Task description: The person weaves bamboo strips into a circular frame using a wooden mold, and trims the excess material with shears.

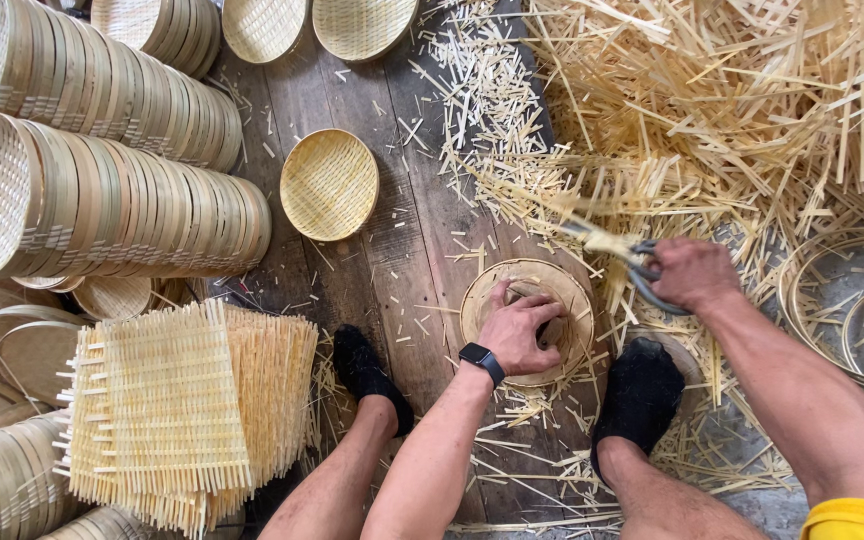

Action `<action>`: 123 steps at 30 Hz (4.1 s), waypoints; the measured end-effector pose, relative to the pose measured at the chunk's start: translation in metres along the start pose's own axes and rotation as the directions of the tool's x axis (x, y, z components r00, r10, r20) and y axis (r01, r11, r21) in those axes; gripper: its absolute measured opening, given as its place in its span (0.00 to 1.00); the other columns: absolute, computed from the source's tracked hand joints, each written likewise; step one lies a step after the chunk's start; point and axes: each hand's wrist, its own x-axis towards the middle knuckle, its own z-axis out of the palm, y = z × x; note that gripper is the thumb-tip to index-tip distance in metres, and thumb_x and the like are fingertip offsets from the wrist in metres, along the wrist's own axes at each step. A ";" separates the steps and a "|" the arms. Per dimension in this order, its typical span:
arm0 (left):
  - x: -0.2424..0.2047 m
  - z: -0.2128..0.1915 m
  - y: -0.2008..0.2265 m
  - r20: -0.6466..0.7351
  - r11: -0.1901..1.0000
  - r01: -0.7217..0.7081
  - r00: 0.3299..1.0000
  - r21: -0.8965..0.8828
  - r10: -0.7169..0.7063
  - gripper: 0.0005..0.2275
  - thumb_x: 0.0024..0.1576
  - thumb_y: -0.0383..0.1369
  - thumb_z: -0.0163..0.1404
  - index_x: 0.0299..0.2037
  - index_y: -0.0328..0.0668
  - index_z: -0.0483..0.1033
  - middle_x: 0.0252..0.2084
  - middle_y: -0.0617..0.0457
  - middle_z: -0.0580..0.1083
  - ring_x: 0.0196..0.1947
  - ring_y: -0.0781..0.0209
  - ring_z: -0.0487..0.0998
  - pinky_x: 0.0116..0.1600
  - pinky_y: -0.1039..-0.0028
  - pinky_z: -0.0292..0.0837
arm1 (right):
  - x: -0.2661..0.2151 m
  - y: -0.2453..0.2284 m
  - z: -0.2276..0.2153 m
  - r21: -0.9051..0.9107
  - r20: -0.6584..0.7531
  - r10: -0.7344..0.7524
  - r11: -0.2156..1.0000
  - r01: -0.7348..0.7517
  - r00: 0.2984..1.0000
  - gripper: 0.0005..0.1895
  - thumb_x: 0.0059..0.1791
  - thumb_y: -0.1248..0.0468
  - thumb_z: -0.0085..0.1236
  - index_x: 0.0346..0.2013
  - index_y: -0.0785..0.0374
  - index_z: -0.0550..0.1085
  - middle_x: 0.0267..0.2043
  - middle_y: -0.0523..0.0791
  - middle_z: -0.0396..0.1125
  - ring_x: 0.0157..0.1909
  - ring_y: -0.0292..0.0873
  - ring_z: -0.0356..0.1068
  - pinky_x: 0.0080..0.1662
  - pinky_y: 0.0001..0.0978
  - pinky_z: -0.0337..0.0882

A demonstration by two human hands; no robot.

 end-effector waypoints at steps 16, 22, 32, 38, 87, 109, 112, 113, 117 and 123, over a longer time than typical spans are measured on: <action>0.084 0.008 -0.065 -0.082 0.925 0.346 0.929 -0.161 -0.361 0.17 0.51 0.45 0.65 0.48 0.49 0.85 0.53 0.41 0.74 0.58 0.45 0.70 0.63 0.57 0.63 | -0.045 -0.087 0.013 0.838 0.289 0.125 0.445 -0.314 0.949 0.21 0.49 0.58 0.63 0.55 0.61 0.74 0.42 0.47 0.75 0.40 0.41 0.75 0.45 0.33 0.78; 0.090 0.015 -0.059 -0.042 0.711 0.376 0.868 -0.594 -0.494 0.25 0.41 0.38 0.70 0.41 0.33 0.68 0.41 0.49 0.82 0.45 0.58 0.83 0.58 0.66 0.76 | -0.046 -0.104 0.020 0.876 0.254 0.206 0.365 -0.315 0.945 0.11 0.48 0.61 0.66 0.40 0.66 0.81 0.33 0.50 0.78 0.27 0.38 0.73 0.35 0.35 0.75; 0.094 0.033 -0.081 -0.182 0.865 0.318 0.893 -0.389 -0.411 0.14 0.60 0.46 0.63 0.46 0.47 0.91 0.65 0.34 0.64 0.60 0.40 0.64 0.62 0.44 0.52 | -0.041 -0.104 0.031 0.790 0.143 0.239 0.557 -0.256 0.960 0.14 0.48 0.54 0.65 0.39 0.61 0.82 0.33 0.45 0.79 0.26 0.36 0.73 0.34 0.29 0.73; -0.002 0.027 -0.120 -0.053 0.483 0.722 0.530 -0.496 -0.846 0.14 0.57 0.42 0.57 0.45 0.43 0.84 0.42 0.44 0.84 0.40 0.57 0.84 0.51 0.68 0.78 | -0.067 -0.105 0.030 0.796 0.249 0.210 0.512 -0.323 0.946 0.17 0.48 0.52 0.65 0.41 0.62 0.76 0.32 0.43 0.76 0.31 0.36 0.74 0.38 0.34 0.76; -0.067 -0.042 0.017 -0.502 0.856 -0.064 0.832 -0.512 -0.238 0.20 0.57 0.40 0.57 0.56 0.36 0.77 0.47 0.39 0.79 0.47 0.53 0.81 0.49 0.63 0.80 | -0.103 -0.150 -0.071 0.817 0.236 -0.250 -0.473 -0.331 0.939 0.50 0.33 0.35 0.62 0.65 0.52 0.61 0.59 0.51 0.64 0.60 0.54 0.70 0.54 0.64 0.77; -0.032 -0.025 -0.123 -0.392 0.642 0.320 0.580 -0.697 -0.714 0.27 0.59 0.59 0.40 0.52 0.47 0.80 0.42 0.50 0.81 0.41 0.58 0.83 0.40 0.63 0.82 | -0.114 -0.119 0.000 0.730 -0.129 -0.340 -0.669 -0.144 0.931 0.38 0.45 0.42 0.56 0.56 0.72 0.69 0.38 0.57 0.73 0.37 0.54 0.77 0.33 0.50 0.80; -0.035 -0.018 -0.158 -0.389 0.618 0.365 0.532 -0.696 -0.752 0.27 0.59 0.58 0.44 0.52 0.45 0.81 0.44 0.47 0.83 0.44 0.53 0.83 0.49 0.60 0.80 | -0.118 -0.097 0.022 0.708 -0.149 -0.250 -0.702 -0.073 0.957 0.32 0.47 0.47 0.54 0.54 0.71 0.69 0.37 0.53 0.73 0.39 0.50 0.78 0.36 0.48 0.81; -0.034 -0.015 -0.163 -0.398 0.617 0.355 0.523 -0.702 -0.754 0.26 0.59 0.57 0.46 0.52 0.44 0.82 0.44 0.45 0.84 0.45 0.50 0.84 0.52 0.59 0.79 | -0.119 -0.094 0.029 0.694 -0.162 -0.234 -0.718 -0.058 0.959 0.31 0.48 0.48 0.54 0.55 0.70 0.69 0.38 0.52 0.73 0.40 0.50 0.77 0.38 0.47 0.81; -0.008 0.017 -0.134 -0.710 0.856 0.457 0.517 -0.243 -0.477 0.25 0.63 0.53 0.45 0.58 0.39 0.74 0.60 0.41 0.74 0.63 0.46 0.72 0.66 0.56 0.65 | -0.127 -0.086 0.058 0.677 -0.204 -0.245 -0.735 -0.045 0.948 0.30 0.51 0.51 0.55 0.56 0.73 0.68 0.39 0.55 0.73 0.39 0.51 0.77 0.39 0.46 0.81; 0.037 0.080 -0.038 -0.612 0.946 0.312 0.767 0.094 -0.192 0.29 0.57 0.44 0.52 0.61 0.25 0.67 0.67 0.24 0.61 0.70 0.34 0.55 0.70 0.51 0.45 | -0.133 -0.099 0.087 0.751 -0.002 -0.307 -0.629 -0.201 0.952 0.38 0.45 0.55 0.59 0.64 0.71 0.61 0.49 0.55 0.69 0.49 0.49 0.74 0.51 0.44 0.78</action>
